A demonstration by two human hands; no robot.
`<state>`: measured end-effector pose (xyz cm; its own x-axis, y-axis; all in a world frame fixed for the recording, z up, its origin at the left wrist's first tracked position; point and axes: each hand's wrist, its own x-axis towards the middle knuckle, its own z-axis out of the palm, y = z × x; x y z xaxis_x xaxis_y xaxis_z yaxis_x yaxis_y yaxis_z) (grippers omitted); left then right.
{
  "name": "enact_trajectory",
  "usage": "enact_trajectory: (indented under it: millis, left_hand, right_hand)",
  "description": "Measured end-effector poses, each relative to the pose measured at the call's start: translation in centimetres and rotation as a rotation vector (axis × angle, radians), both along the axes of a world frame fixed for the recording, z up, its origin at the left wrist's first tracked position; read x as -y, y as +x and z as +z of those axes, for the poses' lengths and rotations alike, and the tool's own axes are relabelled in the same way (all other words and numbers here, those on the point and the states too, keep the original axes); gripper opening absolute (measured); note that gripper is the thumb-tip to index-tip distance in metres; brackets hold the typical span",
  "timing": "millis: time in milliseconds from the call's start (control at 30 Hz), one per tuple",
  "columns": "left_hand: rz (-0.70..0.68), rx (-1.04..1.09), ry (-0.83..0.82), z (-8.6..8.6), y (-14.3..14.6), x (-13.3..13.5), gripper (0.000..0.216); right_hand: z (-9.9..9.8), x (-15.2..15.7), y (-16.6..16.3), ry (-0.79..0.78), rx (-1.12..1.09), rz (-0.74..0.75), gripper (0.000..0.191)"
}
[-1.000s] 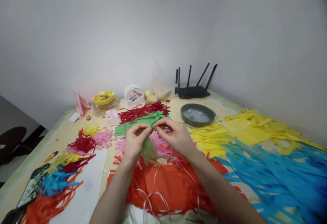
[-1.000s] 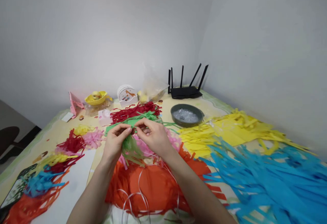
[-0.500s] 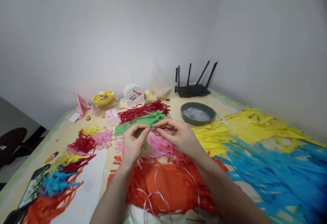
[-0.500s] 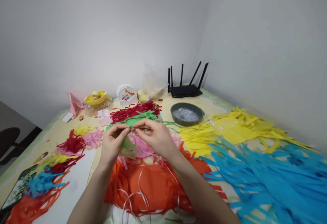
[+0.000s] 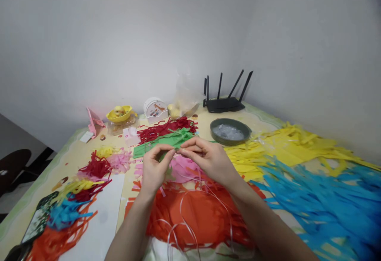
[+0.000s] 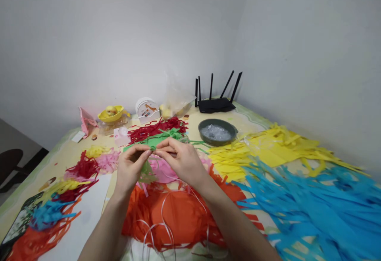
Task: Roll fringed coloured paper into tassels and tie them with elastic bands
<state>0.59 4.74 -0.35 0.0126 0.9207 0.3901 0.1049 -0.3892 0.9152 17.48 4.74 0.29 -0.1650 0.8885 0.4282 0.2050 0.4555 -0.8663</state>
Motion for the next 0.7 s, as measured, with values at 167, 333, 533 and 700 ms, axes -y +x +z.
enact_trajectory:
  millis: [167,333,533,700]
  left_hand:
    - [0.005,-0.061,0.048,0.2,-0.1,0.2,0.006]
    - [0.028,-0.187,0.160,0.7,-0.1,0.7,0.005]
    - [0.034,-0.302,0.225,1.3,-0.1,1.2,0.006]
    - [0.005,-0.355,0.238,1.4,-0.2,1.1,0.007]
  right_hand:
    - [-0.1,0.0,-0.1,0.009,-0.011,-0.016,0.014]
    - [0.1,0.0,-0.1,-0.048,-0.032,0.027,0.013]
    - [0.2,0.1,-0.1,-0.090,-0.103,0.100,0.013]
    - [-0.3,-0.1,-0.1,-0.095,-0.097,0.098,0.013]
